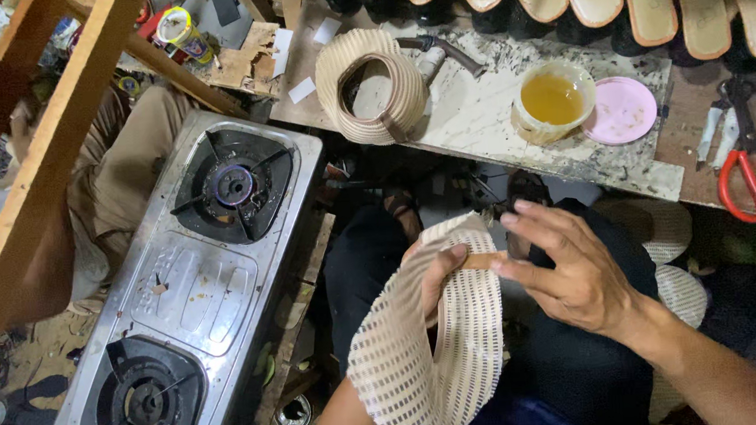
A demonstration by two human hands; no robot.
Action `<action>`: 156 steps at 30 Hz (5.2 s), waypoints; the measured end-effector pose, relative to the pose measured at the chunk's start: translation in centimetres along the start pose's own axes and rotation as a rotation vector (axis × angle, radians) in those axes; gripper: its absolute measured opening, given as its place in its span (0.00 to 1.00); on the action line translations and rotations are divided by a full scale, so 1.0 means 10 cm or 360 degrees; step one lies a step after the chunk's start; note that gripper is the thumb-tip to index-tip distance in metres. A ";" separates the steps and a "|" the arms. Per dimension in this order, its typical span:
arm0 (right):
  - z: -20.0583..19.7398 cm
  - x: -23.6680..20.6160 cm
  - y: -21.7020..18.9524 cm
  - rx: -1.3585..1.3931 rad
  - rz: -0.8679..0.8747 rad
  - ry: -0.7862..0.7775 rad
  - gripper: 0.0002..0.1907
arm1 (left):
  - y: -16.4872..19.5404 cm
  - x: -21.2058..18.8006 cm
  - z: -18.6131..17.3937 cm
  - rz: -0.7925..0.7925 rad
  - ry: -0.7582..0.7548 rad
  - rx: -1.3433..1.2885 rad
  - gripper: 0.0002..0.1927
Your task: The person sits on the floor and folds the edge of a woven mesh shoe upper, dipping their fingers into a cup of glue and pressing the folded edge to secure it. They work the upper around its opening, then set it with a pile of finished uppers and pick up another piece.
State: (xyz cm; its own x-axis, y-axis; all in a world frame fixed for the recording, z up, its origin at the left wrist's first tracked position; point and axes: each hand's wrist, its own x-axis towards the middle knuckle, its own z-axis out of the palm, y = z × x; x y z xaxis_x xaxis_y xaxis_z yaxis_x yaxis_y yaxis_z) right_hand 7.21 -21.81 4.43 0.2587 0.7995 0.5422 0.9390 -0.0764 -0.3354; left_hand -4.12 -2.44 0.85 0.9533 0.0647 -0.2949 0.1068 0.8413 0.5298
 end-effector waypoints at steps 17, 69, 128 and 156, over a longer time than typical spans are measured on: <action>-0.13 0.03 0.34 -0.0335 0.0256 -0.0007 0.18 | 0.06 0.12 -0.32 0.0269 0.0346 0.0777 0.14; -0.09 0.27 0.59 -0.0235 0.0328 -0.0010 0.17 | 0.25 0.16 -0.34 0.0447 0.0069 0.0642 0.19; 0.03 0.41 0.79 0.0008 0.0733 -0.0062 0.20 | -0.08 0.08 -0.21 0.0084 0.0053 -0.0326 0.12; 0.27 -0.12 0.17 0.0349 0.0237 0.0008 0.24 | -0.33 0.14 -0.30 0.0172 0.0001 0.0102 0.10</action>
State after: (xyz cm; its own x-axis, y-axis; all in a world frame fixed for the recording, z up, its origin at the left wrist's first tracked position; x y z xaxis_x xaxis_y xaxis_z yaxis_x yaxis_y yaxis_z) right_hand 7.89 -21.24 1.16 0.3922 0.7861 0.4778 0.8191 -0.0619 -0.5704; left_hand -3.98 -3.47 -3.73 0.9602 0.1536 -0.2335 0.0210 0.7935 0.6082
